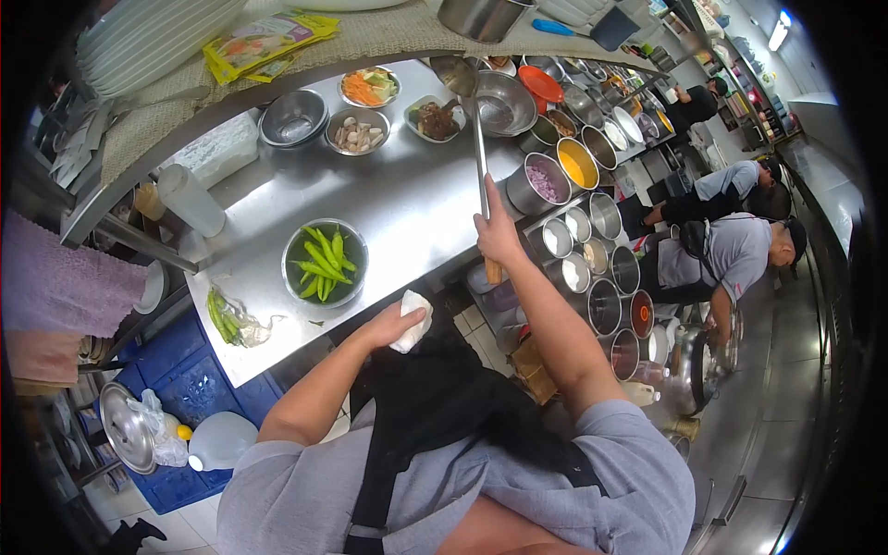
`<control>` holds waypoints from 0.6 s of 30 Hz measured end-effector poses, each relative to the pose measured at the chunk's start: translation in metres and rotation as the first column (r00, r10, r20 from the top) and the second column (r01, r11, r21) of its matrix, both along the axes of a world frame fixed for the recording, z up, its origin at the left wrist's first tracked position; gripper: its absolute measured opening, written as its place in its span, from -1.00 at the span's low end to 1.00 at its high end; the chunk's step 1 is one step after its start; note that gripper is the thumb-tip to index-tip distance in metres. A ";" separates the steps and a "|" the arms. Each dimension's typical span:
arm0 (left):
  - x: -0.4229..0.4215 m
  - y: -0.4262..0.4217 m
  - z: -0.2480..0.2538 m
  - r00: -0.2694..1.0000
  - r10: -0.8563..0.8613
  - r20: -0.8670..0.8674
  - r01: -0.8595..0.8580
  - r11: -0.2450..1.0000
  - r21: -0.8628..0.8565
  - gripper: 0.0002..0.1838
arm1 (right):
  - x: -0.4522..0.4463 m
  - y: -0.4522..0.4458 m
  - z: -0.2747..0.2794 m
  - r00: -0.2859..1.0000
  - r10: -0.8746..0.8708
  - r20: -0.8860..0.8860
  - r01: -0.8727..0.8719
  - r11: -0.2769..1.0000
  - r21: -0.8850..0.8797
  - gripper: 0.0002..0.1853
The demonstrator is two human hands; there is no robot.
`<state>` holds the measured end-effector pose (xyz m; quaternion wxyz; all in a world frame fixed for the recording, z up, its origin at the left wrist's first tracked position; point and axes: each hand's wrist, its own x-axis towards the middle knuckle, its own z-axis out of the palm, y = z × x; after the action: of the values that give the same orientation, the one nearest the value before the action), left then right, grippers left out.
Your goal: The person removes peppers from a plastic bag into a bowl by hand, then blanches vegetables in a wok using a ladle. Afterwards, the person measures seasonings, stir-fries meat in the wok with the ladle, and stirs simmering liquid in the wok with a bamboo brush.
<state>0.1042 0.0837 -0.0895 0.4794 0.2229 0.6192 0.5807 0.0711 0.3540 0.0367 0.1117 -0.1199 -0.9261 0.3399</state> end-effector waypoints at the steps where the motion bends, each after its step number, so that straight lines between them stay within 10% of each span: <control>1: 0.001 -0.002 -0.002 1.000 -0.017 0.012 0.017 1.000 0.005 -0.30 | -0.001 0.000 0.007 0.993 -0.014 0.117 0.027 0.994 -0.106 -0.14; 9: -0.006 0.006 0.004 1.000 0.007 -0.015 -0.007 1.000 0.025 -0.40 | -0.001 -0.018 0.031 0.948 -0.038 0.317 0.167 0.906 -0.390 -0.14; 12: -0.013 0.021 0.009 0.996 -0.061 0.058 0.060 0.998 0.022 -0.42 | 0.007 -0.012 0.030 0.988 -0.094 0.126 0.157 0.609 -0.778 -0.21; 14: -0.014 0.039 0.018 0.986 -0.137 0.099 0.135 0.990 0.031 -0.42 | 0.020 0.003 0.021 0.995 0.010 -0.096 -0.097 0.032 -0.995 -0.29; 18: -0.004 0.087 0.006 0.959 -0.281 0.020 0.279 0.956 0.086 -0.37 | 0.106 0.010 0.009 0.969 -0.088 -0.231 -0.246 -0.432 -0.867 -0.43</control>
<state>0.1003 0.1707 -0.0834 0.5571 0.3185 0.5489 0.5356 0.1770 0.3638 0.0462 0.0235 -0.0533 -0.1962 0.9788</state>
